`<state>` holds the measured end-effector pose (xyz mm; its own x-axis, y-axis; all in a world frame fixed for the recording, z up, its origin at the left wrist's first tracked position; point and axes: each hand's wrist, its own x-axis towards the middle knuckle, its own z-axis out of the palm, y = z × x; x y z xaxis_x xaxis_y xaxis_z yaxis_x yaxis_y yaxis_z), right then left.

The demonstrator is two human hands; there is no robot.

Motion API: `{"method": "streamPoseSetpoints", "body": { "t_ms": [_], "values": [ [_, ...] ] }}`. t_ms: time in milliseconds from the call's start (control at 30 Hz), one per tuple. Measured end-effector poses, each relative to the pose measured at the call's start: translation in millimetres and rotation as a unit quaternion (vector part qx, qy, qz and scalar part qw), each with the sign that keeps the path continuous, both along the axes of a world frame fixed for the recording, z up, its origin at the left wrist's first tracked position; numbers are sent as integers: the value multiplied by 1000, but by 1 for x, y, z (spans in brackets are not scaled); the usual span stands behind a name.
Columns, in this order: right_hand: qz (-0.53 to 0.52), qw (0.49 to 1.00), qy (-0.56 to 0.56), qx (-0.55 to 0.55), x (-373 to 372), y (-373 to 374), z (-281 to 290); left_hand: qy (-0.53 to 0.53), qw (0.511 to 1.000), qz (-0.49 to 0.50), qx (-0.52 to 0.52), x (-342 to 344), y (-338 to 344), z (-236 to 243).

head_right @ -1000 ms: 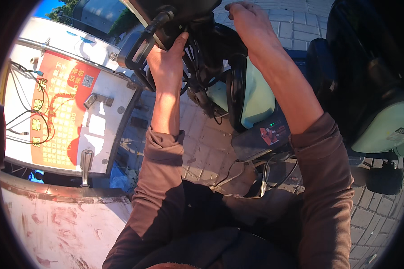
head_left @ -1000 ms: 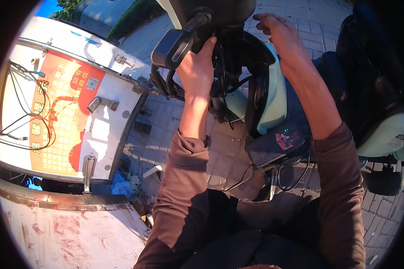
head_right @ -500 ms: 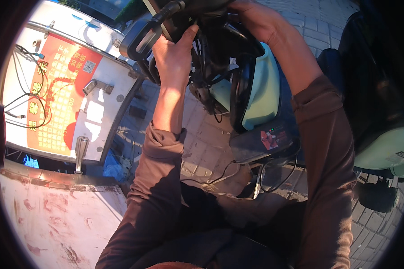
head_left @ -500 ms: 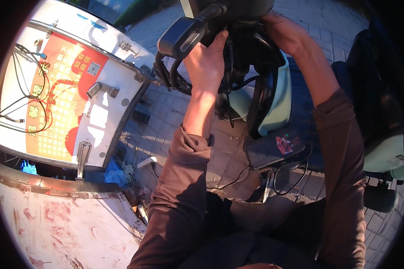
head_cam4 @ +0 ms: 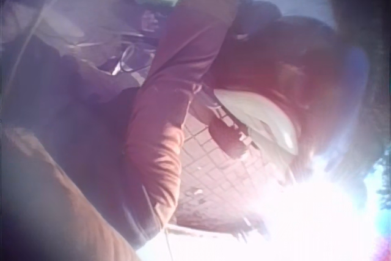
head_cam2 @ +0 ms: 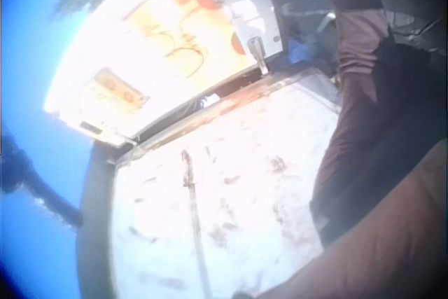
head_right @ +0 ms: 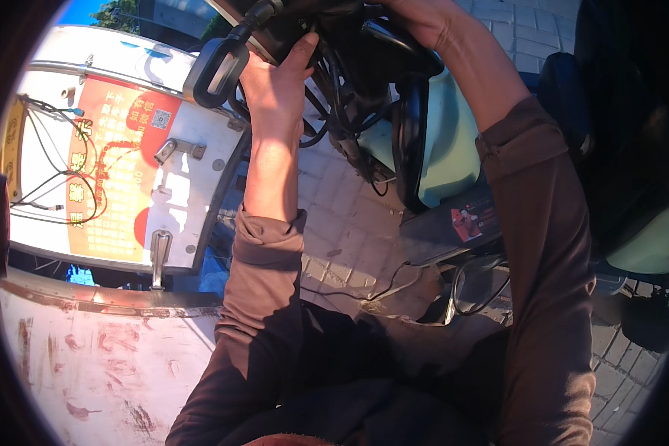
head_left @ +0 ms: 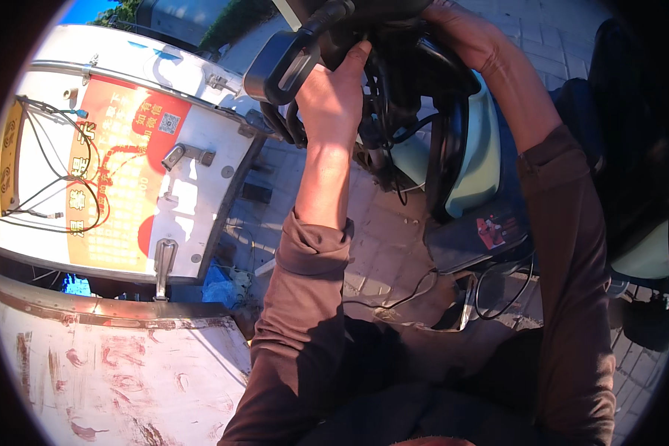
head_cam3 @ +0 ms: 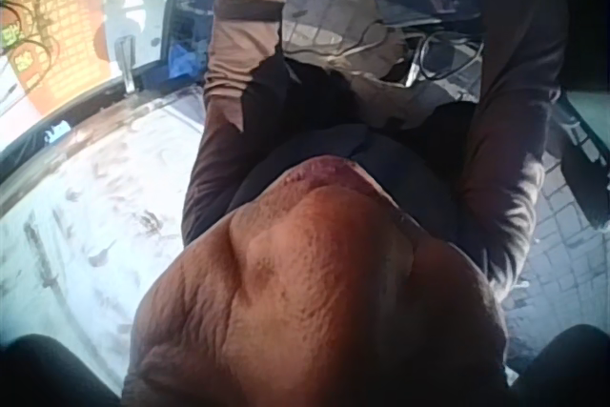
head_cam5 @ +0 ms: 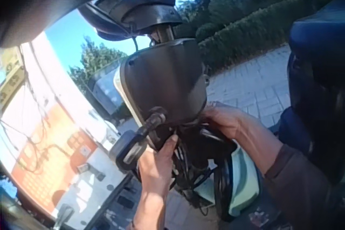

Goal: The person walks to a parked scooter and uses a small metal tool to adjust components around the handlebar and front basket area. They repeatedly insert, twist, and reposition the tool while holding the scooter steady with the other hand.

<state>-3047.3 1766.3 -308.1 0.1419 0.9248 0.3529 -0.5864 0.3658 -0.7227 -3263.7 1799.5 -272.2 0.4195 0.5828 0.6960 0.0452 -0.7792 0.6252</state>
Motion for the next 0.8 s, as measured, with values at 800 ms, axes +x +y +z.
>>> {"method": "streamPoseSetpoints", "body": {
  "t_ms": [800],
  "values": [
    [-7, 992, -116, 54, -12, -39, 9, 26, 963, 199, 182, 12, -7, -25]
  ]
}}
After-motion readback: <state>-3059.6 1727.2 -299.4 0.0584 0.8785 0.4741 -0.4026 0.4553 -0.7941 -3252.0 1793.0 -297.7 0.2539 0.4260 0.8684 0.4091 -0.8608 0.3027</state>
